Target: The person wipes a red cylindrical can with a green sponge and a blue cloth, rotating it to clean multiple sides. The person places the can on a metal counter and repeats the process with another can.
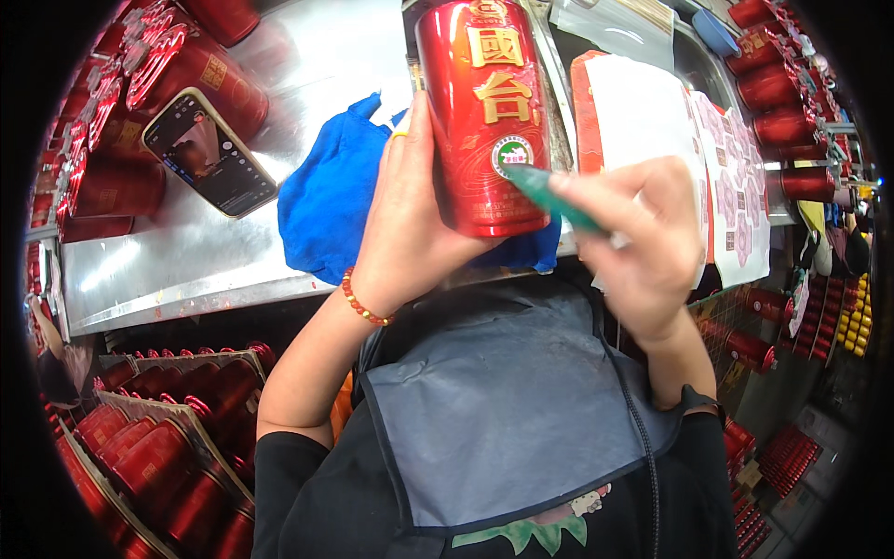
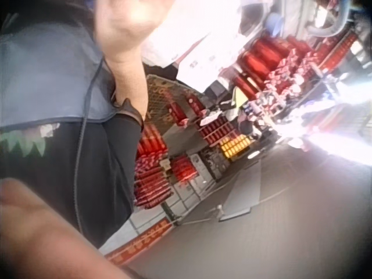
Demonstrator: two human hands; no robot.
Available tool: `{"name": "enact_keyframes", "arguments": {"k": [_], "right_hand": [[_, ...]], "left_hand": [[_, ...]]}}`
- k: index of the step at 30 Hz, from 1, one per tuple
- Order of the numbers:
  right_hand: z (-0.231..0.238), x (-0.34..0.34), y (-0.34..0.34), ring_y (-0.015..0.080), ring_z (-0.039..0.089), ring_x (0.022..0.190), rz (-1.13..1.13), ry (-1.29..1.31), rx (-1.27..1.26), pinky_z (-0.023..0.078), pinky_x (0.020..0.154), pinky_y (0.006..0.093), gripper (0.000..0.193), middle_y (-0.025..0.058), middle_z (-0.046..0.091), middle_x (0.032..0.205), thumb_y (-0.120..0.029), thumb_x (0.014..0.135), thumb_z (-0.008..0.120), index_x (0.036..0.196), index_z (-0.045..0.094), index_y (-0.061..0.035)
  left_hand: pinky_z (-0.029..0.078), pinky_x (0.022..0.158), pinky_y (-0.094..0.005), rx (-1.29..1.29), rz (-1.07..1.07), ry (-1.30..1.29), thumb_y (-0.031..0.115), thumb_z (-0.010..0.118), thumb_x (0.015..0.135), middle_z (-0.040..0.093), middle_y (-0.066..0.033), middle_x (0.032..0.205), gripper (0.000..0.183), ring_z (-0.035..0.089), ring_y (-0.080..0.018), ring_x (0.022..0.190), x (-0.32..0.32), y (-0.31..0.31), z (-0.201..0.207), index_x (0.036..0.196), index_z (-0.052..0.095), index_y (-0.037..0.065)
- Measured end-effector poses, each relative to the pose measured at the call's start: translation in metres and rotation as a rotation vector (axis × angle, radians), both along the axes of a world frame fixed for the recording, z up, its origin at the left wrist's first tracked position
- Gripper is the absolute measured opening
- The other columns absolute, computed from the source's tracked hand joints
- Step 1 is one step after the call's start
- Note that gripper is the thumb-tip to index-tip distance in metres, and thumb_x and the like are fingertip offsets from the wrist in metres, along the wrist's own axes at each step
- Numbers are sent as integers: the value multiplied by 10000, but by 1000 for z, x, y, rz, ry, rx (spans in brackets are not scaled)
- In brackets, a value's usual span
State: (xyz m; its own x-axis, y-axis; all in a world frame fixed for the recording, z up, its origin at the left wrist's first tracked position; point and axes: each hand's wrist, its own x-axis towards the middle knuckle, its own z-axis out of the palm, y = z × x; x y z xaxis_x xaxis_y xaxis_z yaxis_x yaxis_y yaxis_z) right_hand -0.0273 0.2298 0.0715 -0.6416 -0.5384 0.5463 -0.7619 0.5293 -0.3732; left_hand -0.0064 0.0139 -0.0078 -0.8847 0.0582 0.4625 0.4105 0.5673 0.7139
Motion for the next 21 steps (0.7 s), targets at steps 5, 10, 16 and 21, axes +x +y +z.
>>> {"name": "enact_keyframes", "arguments": {"k": [5,10,16,21], "right_hand": [[8,21,-2,223,553,783,217,-97,56,441,688,355,513,15,640,854,-18,550,812,1058,798,-87],[14,8,-5,231,546,782,102,-11,67,442,684,354,528,22,615,812,7,539,835,1056,799,-96],[17,-6,-12,221,518,780,94,47,133,411,694,350,525,0,595,799,-16,536,828,1053,810,-109],[23,-2,-23,218,518,741,284,37,189,399,653,352,446,-3,576,792,-43,590,803,1034,794,-80]], "left_hand": [[498,979,-441,-30,58,22,259,932,695,554,-291,1295,1195,583,-411,1120,4,6,13,1543,199,-154],[468,1065,-428,-67,141,-70,222,947,661,495,-285,1429,1206,566,-418,1230,11,11,20,1583,229,-78],[421,1144,-448,-12,125,-61,198,902,714,388,-332,1552,1123,460,-461,1404,15,11,21,1585,245,-69],[465,1006,-431,-48,139,60,233,904,715,469,-298,1397,1087,519,-411,1220,11,7,6,1569,305,-74]]}}
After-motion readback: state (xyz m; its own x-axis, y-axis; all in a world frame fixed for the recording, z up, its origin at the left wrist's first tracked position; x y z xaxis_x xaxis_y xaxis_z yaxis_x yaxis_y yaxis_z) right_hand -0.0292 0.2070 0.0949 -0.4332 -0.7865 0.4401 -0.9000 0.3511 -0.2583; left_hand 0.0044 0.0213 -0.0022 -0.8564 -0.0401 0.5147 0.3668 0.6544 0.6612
